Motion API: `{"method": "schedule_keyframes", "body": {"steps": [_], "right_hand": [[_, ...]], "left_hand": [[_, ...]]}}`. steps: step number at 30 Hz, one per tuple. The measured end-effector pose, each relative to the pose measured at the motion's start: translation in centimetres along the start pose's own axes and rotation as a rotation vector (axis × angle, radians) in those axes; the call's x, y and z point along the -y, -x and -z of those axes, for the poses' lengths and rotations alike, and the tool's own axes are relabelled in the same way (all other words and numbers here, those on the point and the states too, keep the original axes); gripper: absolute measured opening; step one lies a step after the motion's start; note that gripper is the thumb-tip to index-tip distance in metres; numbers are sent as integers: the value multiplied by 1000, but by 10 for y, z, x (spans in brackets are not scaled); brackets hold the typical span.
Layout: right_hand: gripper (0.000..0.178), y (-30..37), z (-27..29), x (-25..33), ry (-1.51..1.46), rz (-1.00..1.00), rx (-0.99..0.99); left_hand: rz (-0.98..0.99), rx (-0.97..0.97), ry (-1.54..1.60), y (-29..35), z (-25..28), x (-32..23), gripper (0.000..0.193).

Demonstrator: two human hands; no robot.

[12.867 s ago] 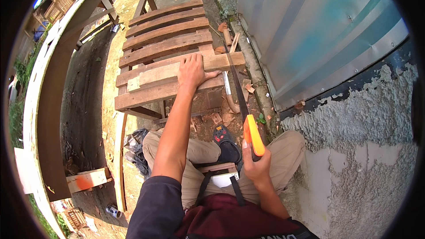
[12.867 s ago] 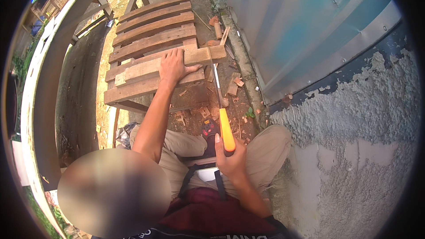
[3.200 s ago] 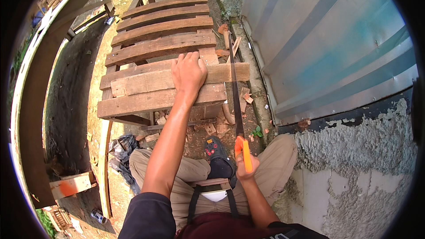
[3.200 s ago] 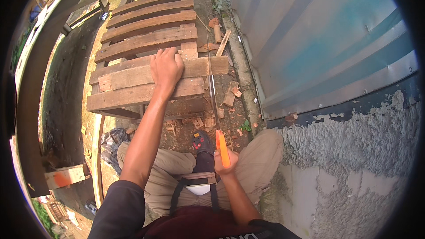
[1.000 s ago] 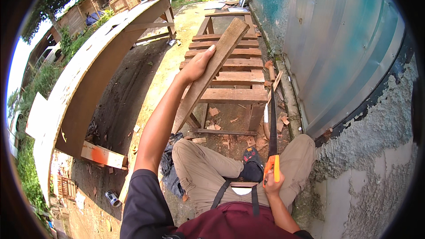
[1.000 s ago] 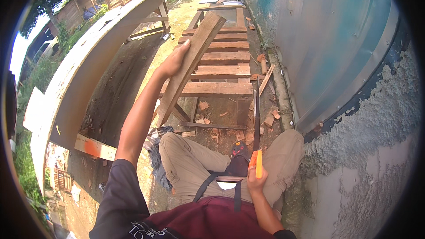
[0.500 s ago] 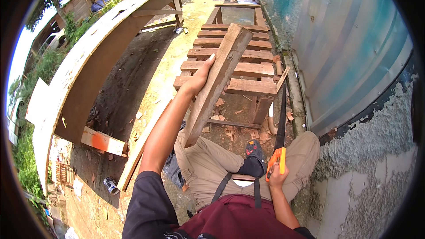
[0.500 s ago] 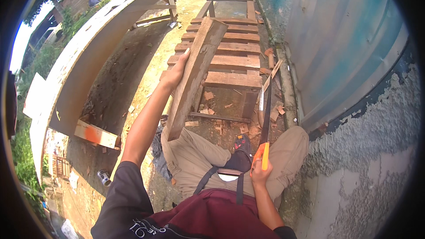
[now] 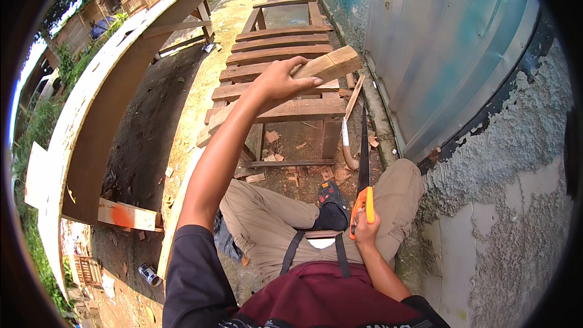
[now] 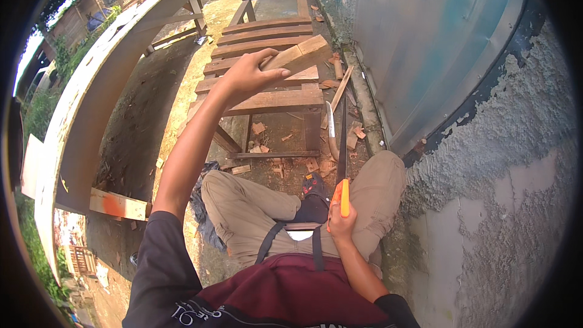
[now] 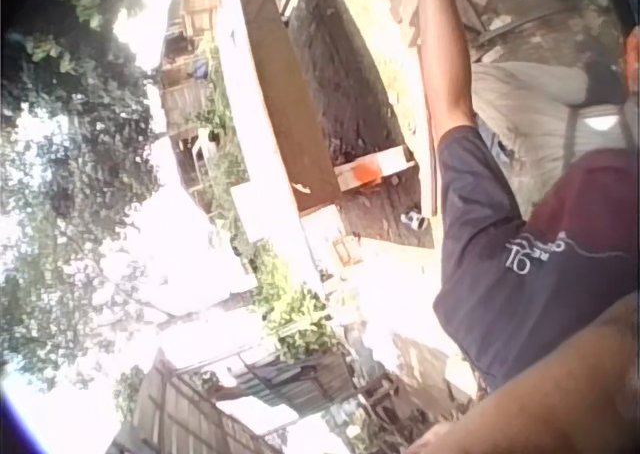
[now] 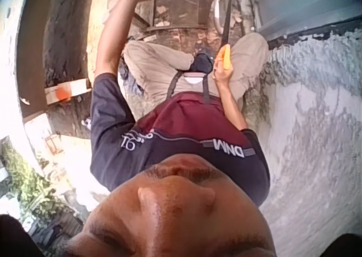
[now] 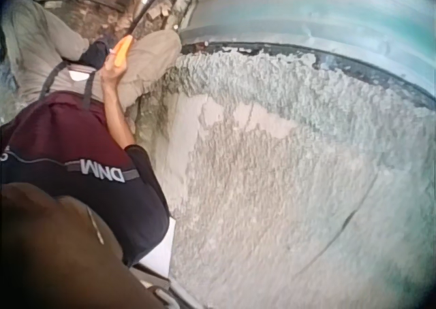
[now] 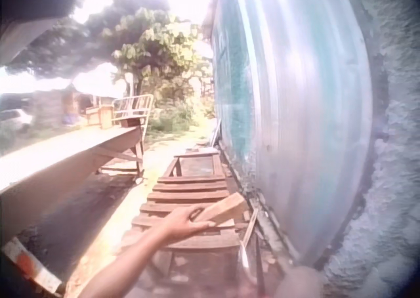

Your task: The person uses a hand saw to cut a wooden plank resting on a wooden pallet. They hold the plank with one hand and saw with the other, producing sawdust as they work.

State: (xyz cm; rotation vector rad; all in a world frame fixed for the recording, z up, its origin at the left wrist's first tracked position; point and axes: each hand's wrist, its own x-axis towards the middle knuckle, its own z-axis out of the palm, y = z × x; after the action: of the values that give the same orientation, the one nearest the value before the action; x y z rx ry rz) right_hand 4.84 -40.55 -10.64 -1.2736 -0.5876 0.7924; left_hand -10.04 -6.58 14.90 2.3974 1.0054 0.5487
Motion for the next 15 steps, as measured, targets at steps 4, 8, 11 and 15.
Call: {"method": "schedule_keyframes", "body": {"steps": [4, 8, 11, 15], "right_hand": [[18, 2, 6, -1, 8, 8, -2], [19, 5, 11, 8, 79, 17, -50], [18, 11, 29, -13, 169, 69, -62], [27, 16, 37, -21, 250, 144, -13]], "left_hand": [[-173, 30, -315, -54, -44, 39, 81], [-189, 147, -444, -90, -102, 66, 80], [-224, 18, -512, -96, -138, 96, 77], [-201, -42, -527, -91, -137, 95, 75]]}}
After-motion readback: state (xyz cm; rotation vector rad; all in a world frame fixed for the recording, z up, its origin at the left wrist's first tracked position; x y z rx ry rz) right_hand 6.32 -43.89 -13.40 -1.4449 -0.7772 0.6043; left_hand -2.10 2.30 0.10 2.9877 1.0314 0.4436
